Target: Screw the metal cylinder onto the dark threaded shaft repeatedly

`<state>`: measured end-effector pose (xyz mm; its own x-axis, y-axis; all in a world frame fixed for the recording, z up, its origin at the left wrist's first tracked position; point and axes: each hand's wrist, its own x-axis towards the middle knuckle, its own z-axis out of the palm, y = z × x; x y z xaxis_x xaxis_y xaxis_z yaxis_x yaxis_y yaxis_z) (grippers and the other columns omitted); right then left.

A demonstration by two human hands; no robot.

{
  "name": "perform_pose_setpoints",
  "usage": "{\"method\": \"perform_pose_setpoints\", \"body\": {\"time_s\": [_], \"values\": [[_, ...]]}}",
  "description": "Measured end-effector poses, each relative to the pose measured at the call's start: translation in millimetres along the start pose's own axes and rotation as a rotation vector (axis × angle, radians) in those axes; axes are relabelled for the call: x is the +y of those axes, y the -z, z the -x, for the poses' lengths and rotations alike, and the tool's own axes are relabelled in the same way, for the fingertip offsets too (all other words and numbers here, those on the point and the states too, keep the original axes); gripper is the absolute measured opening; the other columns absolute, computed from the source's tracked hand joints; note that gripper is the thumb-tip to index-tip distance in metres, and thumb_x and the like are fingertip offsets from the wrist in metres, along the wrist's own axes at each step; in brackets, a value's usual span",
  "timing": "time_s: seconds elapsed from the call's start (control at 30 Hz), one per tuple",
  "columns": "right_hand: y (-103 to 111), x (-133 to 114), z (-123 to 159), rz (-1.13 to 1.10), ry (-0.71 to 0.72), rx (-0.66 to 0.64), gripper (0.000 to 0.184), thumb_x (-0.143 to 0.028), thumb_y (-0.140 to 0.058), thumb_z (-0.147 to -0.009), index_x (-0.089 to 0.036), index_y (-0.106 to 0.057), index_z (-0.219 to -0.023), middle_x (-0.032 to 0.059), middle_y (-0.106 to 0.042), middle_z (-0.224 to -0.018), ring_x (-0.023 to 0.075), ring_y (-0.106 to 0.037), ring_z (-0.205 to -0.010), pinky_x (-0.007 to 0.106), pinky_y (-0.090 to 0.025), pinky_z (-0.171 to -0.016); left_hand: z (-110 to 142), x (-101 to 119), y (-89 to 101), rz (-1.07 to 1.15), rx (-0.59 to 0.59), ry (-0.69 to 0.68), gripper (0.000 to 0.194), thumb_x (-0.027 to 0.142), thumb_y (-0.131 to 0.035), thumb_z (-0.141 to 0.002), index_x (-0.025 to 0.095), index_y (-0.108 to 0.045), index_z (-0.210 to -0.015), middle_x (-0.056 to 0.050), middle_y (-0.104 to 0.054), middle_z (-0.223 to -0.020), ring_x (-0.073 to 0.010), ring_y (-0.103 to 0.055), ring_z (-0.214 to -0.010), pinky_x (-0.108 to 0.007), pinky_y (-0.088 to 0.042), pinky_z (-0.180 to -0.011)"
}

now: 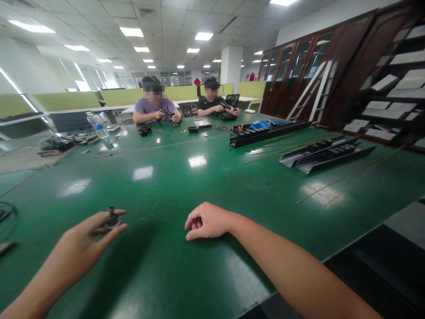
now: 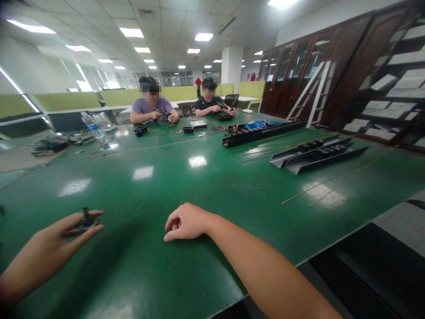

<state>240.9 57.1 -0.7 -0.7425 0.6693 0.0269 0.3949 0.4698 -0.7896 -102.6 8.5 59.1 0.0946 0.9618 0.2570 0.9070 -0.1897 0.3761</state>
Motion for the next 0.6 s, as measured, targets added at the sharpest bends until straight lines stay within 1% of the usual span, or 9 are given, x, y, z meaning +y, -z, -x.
{"method": "perform_pose_setpoints", "body": {"time_s": [0.03,0.07,0.13,0.2,0.23,0.3,0.4,0.47,0.6], "values": [[-0.3,0.1,-0.4,-0.016,0.001,0.009,0.037,-0.045,-0.075,-0.076,-0.016,-0.075,-0.098,0.0014,-0.070,-0.076,0.0117,-0.062,-0.065,0.021,-0.045,-0.061,-6.3,16.0,-10.3,0.030,-0.048,-0.058,0.049,0.064,-0.059,-0.084,0.029,-0.064,-0.118,0.004,-0.072,-0.107,-0.0208,-0.069,-0.091,-0.035,-0.056,-0.086],[-0.7,0.1,-0.7,-0.027,0.002,0.019,0.036,-0.044,-0.075,-0.076,-0.015,-0.075,-0.098,0.0015,-0.070,-0.076,0.0119,-0.062,-0.066,0.021,-0.046,-0.062,-12.0,33.0,-20.1,0.061,-0.069,-0.148,0.048,0.061,-0.060,-0.084,0.026,-0.065,-0.118,-0.001,-0.072,-0.108,-0.0221,-0.069,-0.093,-0.034,-0.056,-0.087],[-1.6,-0.2,-1.5,-0.030,-0.003,0.044,0.035,-0.043,-0.075,-0.076,-0.015,-0.075,-0.097,0.0018,-0.070,-0.076,0.0122,-0.062,-0.066,0.021,-0.046,-0.062,-20.0,64.3,-37.8,0.107,-0.136,-0.253,0.045,0.052,-0.062,-0.085,0.027,-0.063,-0.123,-0.003,-0.069,-0.116,-0.0235,-0.066,-0.105,-0.034,-0.052,-0.094],[-2.2,-0.7,-2.0,-0.018,-0.016,0.056,0.033,-0.041,-0.075,-0.077,-0.015,-0.075,-0.097,0.0017,-0.069,-0.075,0.0122,-0.061,-0.066,0.021,-0.046,-0.062,-22.9,85.9,-52.6,0.156,-0.159,-0.248,0.046,0.043,-0.066,-0.085,0.028,-0.058,-0.127,-0.003,-0.069,-0.117,-0.0229,-0.065,-0.107,-0.035,-0.052,-0.096],[-2.5,-0.8,-2.2,-0.010,-0.019,0.055,0.032,-0.040,-0.075,-0.077,-0.015,-0.075,-0.097,0.0014,-0.069,-0.075,0.0120,-0.061,-0.065,0.021,-0.045,-0.061,-22.4,91.9,-59.2,0.181,-0.174,-0.243,0.045,0.039,-0.067,-0.084,0.027,-0.058,-0.126,-0.003,-0.069,-0.114,-0.0224,-0.066,-0.105,-0.034,-0.052,-0.094],[-2.8,-0.9,-2.3,0.001,-0.022,0.050,0.031,-0.040,-0.074,-0.078,-0.016,-0.075,-0.097,0.0005,-0.068,-0.074,0.0114,-0.060,-0.065,0.021,-0.044,-0.060,-18.8,95.0,-71.0,0.214,-0.180,-0.244,0.038,0.035,-0.067,-0.084,0.025,-0.060,-0.119,-0.002,-0.070,-0.109,-0.0214,-0.067,-0.100,-0.033,-0.053,-0.091],[-2.7,-1.3,-2.0,0.040,-0.020,0.059,0.028,-0.040,-0.073,-0.078,-0.015,-0.074,-0.092,-0.0009,-0.066,-0.071,0.0103,-0.057,-0.062,0.020,-0.041,-0.057,-11.0,85.9,-83.9,0.233,-0.157,-0.281,0.026,0.033,-0.067,-0.084,0.024,-0.063,-0.108,-0.002,-0.069,-0.102,-0.0206,-0.066,-0.094,-0.033,-0.053,-0.085],[-2.6,-2.1,-1.7,0.067,-0.014,0.075,0.027,-0.039,-0.073,-0.078,-0.016,-0.074,-0.091,-0.0013,-0.066,-0.071,0.0102,-0.057,-0.062,0.020,-0.039,-0.057,-6.3,78.5,-88.0,0.255,-0.149,-0.311,0.023,0.033,-0.067,-0.085,0.024,-0.064,-0.106,-0.003,-0.069,-0.099,-0.0200,-0.066,-0.092,-0.032,-0.052,-0.083],[-3.5,-5.1,-1.0,0.076,-0.015,0.085,0.033,-0.038,-0.075,-0.076,-0.017,-0.073,-0.102,-0.0009,-0.066,-0.074,0.0114,-0.058,-0.064,0.021,-0.040,-0.058,-0.9,73.5,-87.4,0.295,-0.148,-0.358,0.024,0.035,-0.067,-0.086,0.024,-0.065,-0.106,-0.004,-0.067,-0.096,-0.0188,-0.065,-0.088,-0.030,-0.052,-0.080]]}}
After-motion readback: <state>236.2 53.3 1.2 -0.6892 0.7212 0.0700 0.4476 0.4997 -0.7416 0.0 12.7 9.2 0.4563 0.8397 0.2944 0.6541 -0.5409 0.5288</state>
